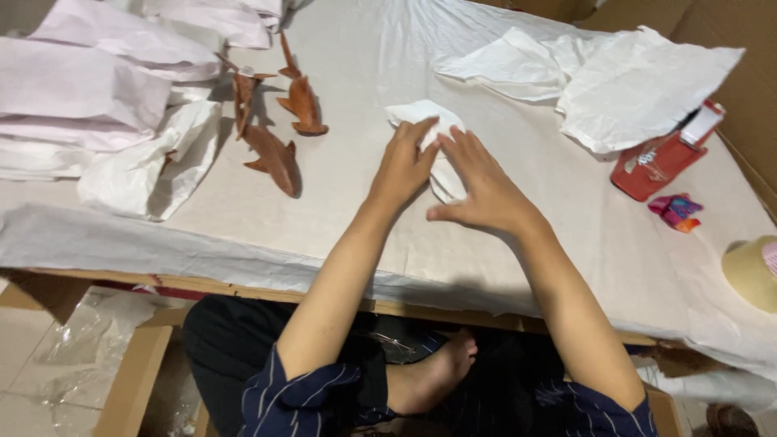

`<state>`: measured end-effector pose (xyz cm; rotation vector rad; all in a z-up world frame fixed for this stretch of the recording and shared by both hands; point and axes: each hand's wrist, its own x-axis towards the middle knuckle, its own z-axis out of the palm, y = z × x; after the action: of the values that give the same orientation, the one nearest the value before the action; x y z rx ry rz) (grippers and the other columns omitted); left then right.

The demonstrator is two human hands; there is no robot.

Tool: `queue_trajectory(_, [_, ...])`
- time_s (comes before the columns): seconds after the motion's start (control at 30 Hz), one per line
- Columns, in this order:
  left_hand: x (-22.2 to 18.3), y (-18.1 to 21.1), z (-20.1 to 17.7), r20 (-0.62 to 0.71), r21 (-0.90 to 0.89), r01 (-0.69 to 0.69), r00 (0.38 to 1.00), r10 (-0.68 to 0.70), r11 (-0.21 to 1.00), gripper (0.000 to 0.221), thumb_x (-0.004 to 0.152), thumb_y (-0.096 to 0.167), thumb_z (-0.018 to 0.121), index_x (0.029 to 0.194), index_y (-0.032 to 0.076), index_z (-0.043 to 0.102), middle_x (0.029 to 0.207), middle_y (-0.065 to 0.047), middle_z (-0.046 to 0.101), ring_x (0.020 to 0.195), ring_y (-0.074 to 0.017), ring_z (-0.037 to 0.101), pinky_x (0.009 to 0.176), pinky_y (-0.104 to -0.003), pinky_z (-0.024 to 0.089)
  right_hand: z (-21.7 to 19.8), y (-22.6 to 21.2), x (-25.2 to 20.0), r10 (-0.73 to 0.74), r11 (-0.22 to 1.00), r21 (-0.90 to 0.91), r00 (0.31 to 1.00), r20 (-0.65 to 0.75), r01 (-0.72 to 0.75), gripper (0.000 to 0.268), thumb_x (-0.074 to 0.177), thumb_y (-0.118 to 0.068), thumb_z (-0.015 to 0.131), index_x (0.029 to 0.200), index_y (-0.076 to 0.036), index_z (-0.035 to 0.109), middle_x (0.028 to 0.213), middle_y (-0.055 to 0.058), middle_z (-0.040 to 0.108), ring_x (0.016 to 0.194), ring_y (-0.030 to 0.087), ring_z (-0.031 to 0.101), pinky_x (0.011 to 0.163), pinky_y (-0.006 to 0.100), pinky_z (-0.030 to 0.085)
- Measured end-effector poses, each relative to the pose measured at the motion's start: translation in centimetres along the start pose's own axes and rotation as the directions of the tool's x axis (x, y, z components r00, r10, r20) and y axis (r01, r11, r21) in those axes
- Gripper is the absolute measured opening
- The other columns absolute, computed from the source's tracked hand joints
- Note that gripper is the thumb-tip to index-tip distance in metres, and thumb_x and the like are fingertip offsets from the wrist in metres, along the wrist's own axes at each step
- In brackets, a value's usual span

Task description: Wrapping small wooden fish figurines in white tissue paper for protective packaging.

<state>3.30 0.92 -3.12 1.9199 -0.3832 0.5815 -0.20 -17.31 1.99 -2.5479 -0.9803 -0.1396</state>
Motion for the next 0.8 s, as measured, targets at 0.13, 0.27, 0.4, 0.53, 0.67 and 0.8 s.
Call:
queue_trajectory(0.13, [-0.4, 1.8, -1.1, -0.041, -0.075, 0.019, 0.999, -0.022, 0.997, 0.054, 0.104, 0.021, 0.057, 0.153, 0.004, 0.042, 0.115, -0.028, 0.057, 0.102, -0.0452, 0.066, 0.093, -0.055, 0.054, 0.1, 0.8, 0.3, -0.025, 1.0, 0.021, 0.996, 0.081, 0.023, 0.126, 0.073, -0.054, 0.087, 0.164, -0.003, 0.016, 0.169, 0.031, 0.009, 0.153, 0.053, 0.007, 0.125, 0.059, 0.015])
queue_trajectory(0.27, [-0.9, 3.1, -2.0, -0.143, -0.135, 0.072, 0.986, -0.091, 0.988, 0.047, 0.11, 0.023, 0.039, 0.151, 0.0, 0.04, 0.126, -0.026, 0.052, 0.107, -0.0392, 0.064, 0.099, -0.052, 0.052, -0.1, 1.6, 0.5, 0.052, 0.979, 0.201, 0.998, -0.035, -0.044, 0.087, 0.094, -0.038, 0.068, 0.162, -0.004, 0.025, 0.167, 0.027, 0.019, 0.151, 0.046, 0.02, 0.124, 0.056, 0.023])
queue_trajectory(0.4, [-0.7, 2.5, -1.6, -0.324, -0.158, 0.115, 0.932, -0.161, 0.981, 0.045, 0.108, 0.024, 0.046, 0.147, 0.002, 0.041, 0.135, -0.021, 0.043, 0.121, -0.0366, 0.056, 0.106, -0.048, 0.05, 2.1, 5.6, 1.5, 0.375, 0.731, 0.674, 0.886, -0.271, -0.103, 0.038, 0.102, -0.033, 0.068, 0.128, -0.007, 0.068, 0.11, 0.002, 0.064, 0.104, 0.015, 0.057, 0.099, 0.038, 0.047])
queue_trajectory(0.53, [0.2, 0.5, -0.4, -0.263, -0.367, 0.225, 0.906, -0.332, 0.903, 0.062, 0.103, 0.036, 0.057, 0.149, 0.0, 0.036, 0.138, -0.023, 0.039, 0.125, -0.0355, 0.053, 0.109, -0.045, 0.049, 0.9, 5.9, 1.9, 0.491, 0.212, 0.958, 0.826, -0.276, 0.194, 0.055, 0.1, -0.046, 0.066, 0.14, -0.009, 0.06, 0.14, 0.012, 0.064, 0.126, 0.023, 0.064, 0.116, 0.045, 0.046])
queue_trajectory(0.67, [0.5, 2.8, -0.2, -0.025, -0.754, 0.284, 0.889, -0.458, 0.592, 0.095, 0.09, 0.048, 0.074, 0.156, 0.0, 0.026, 0.144, -0.028, 0.04, 0.131, -0.0365, 0.053, 0.109, -0.047, 0.046, 0.1, 4.1, 1.8, 0.478, -0.11, 0.979, 0.872, -0.1, 0.172, 0.072, 0.092, -0.06, 0.058, 0.145, -0.011, 0.057, 0.146, 0.012, 0.062, 0.133, 0.028, 0.063, 0.121, 0.048, 0.045])
queue_trajectory(0.8, [-0.3, 5.9, -1.9, -0.045, -0.781, 0.274, 0.871, -0.489, 0.561, 0.085, 0.087, 0.04, 0.078, 0.149, -0.003, 0.04, 0.141, -0.027, 0.05, 0.132, -0.0371, 0.054, 0.105, -0.047, 0.049, -1.1, -2.0, 1.6, 0.395, -0.066, 0.996, 0.918, -0.023, 0.053, 0.105, 0.074, -0.085, 0.038, 0.149, -0.013, 0.052, 0.149, 0.012, 0.058, 0.135, 0.029, 0.06, 0.12, 0.05, 0.045])
